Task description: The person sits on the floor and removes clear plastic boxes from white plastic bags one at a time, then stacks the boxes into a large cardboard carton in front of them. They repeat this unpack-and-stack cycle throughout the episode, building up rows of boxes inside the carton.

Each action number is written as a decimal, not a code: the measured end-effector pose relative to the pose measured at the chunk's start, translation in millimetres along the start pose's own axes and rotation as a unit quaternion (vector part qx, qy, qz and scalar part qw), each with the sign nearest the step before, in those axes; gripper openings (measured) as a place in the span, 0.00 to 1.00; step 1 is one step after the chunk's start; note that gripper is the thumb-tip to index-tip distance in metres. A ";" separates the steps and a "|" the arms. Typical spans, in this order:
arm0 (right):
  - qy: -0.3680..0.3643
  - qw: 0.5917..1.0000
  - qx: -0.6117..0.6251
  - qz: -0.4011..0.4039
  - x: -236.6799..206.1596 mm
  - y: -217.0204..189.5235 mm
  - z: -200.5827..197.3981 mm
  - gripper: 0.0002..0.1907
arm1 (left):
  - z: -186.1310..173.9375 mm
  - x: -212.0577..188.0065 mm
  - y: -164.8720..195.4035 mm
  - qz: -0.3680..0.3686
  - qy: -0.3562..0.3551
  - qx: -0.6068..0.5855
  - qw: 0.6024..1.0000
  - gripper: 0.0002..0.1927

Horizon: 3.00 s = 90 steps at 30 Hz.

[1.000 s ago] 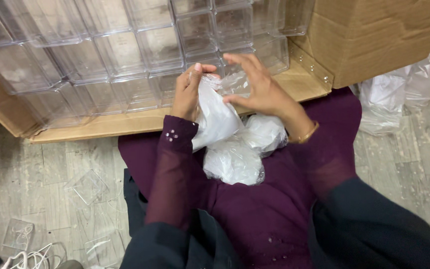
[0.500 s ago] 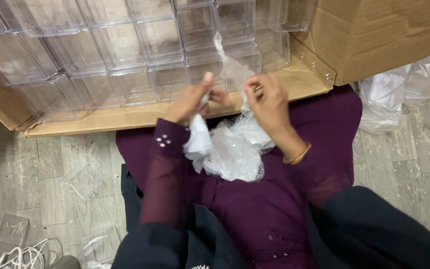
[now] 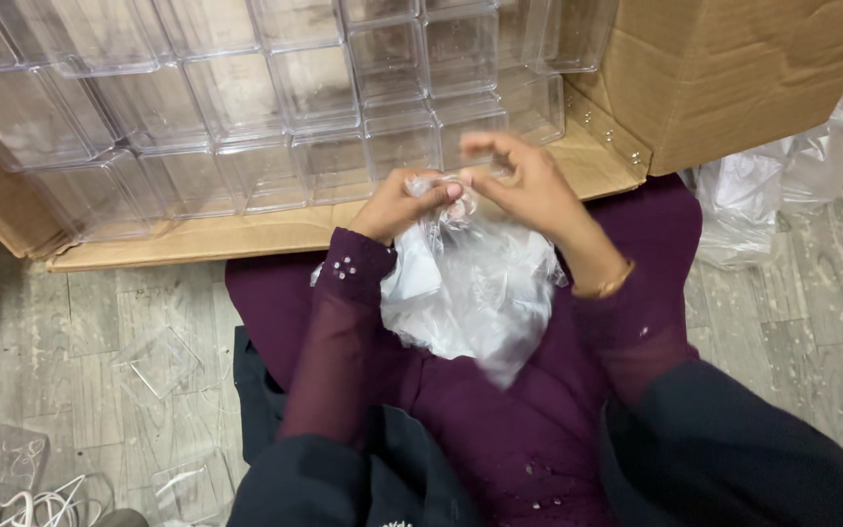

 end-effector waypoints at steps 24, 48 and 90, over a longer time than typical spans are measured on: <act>0.057 0.951 0.245 0.178 -13.7 2.5 26.9 0.11 | -0.3 5.9 -17.4 0.020 0.145 -0.160 0.976 0.14; 0.094 0.973 -0.210 0.031 12.2 80.7 -10.9 0.26 | 12.5 47.8 13.6 0.067 0.371 0.303 0.876 0.12; 0.749 0.630 0.132 0.159 -265.6 165.6 -289.7 0.19 | 9.7 23.5 0.2 0.024 0.100 -0.174 0.979 0.18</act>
Point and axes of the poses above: each hand's wrist, its own x-axis towards the middle knuckle, its own z-axis out of the palm, y = z × x, the point moved 2 cm from there along x, towards the middle knuckle, and after that the axes turned 7 degrees about -z, right-handed, at the moved point
